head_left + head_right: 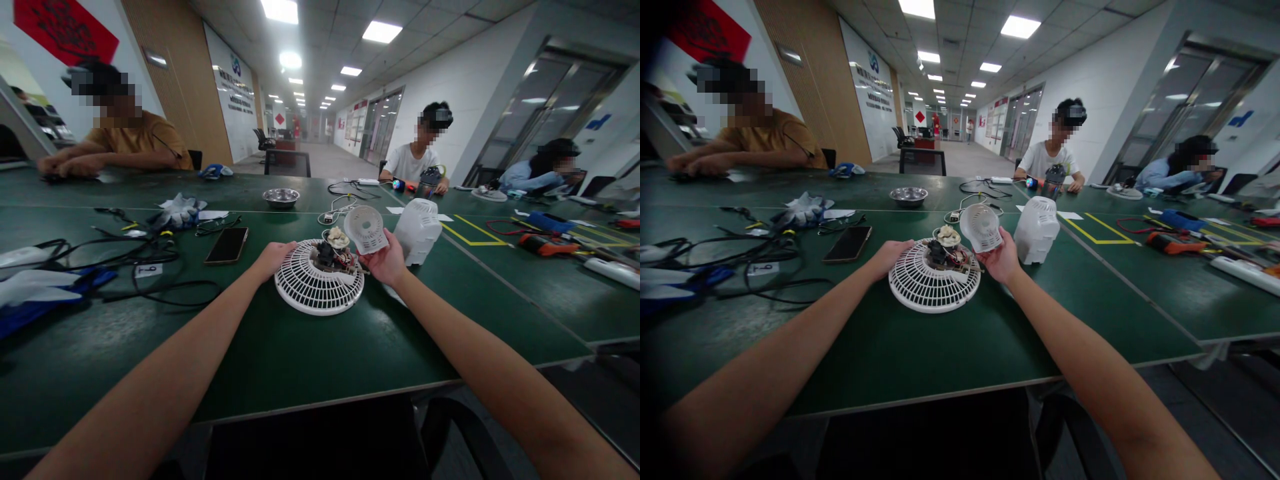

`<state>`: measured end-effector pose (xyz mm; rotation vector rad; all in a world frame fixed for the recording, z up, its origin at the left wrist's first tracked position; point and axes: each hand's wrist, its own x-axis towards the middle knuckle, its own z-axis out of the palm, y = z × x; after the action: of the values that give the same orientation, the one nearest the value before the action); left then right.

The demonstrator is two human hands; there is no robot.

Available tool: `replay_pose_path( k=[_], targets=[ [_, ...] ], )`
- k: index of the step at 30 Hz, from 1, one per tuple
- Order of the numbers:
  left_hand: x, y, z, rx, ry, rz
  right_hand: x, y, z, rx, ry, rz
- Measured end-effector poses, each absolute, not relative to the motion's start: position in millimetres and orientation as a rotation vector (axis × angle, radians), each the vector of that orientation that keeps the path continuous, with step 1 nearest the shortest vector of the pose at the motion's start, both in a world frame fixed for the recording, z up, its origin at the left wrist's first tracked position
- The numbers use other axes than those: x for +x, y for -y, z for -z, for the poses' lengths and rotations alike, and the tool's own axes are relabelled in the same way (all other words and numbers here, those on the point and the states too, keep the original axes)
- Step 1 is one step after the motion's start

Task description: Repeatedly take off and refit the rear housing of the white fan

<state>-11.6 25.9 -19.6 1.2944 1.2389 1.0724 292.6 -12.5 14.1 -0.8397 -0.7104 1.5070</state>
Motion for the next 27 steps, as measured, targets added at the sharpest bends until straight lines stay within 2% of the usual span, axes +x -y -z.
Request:
replay_pose_path(
  k=[27],
  targets=[
    [-14.9, -29.2, 23.1, 1.352, -1.266, -1.041, 288.8, 14.2, -12.3, -0.853, 0.743, -1.490]
  ],
)
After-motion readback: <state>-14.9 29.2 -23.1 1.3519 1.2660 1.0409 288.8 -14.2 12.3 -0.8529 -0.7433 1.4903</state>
